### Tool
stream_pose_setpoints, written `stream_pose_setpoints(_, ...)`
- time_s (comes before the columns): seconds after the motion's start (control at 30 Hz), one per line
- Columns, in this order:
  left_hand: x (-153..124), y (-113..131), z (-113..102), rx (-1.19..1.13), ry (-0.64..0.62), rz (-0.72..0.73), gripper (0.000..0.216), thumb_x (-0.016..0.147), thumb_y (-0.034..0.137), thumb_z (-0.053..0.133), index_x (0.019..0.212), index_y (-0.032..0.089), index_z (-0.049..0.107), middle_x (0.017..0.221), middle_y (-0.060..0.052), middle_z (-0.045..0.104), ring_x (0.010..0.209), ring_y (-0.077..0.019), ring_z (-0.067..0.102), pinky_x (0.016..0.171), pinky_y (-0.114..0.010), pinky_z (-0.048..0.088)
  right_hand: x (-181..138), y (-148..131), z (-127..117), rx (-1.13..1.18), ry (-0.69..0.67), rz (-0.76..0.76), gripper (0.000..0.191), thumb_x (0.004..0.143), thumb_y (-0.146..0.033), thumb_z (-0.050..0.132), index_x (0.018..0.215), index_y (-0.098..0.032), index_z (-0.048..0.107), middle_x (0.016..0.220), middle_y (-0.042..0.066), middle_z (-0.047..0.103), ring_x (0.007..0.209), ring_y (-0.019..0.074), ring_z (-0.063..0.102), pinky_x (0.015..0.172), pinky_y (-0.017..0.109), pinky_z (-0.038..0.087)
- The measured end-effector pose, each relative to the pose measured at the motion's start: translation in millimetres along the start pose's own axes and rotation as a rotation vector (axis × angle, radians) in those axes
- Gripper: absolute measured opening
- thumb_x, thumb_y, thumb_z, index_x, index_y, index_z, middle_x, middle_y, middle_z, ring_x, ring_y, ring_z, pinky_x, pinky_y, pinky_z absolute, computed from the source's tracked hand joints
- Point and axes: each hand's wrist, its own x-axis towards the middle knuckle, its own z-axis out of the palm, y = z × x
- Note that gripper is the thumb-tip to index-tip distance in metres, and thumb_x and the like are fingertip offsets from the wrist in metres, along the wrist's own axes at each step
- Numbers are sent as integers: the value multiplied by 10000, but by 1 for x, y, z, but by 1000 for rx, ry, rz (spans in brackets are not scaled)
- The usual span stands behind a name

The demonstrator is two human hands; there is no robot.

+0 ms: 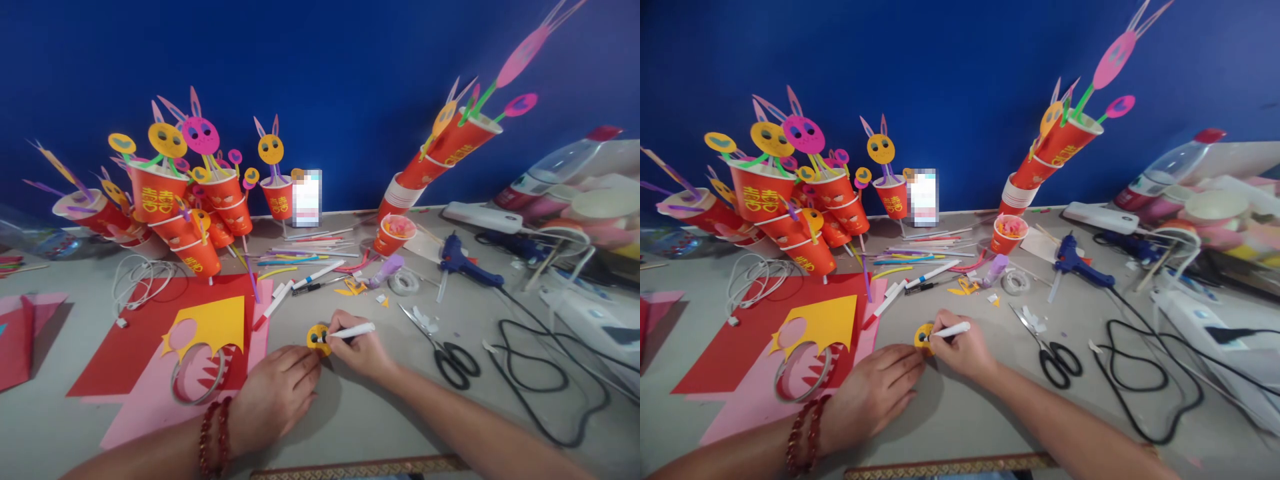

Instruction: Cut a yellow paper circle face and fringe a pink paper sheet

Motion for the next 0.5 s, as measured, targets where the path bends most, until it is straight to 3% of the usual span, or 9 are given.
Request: stream_pose_setpoints(0.5,-1,0,0,-11,4,0,302,985,267,483,1236,137,588,1262,-72,658,1183,-223,570,1051,-373,451,-1,1,0,-7,9,6,119,730,-133,535,648,-212,498,558,-53,491,510,111,412,494,224,314)
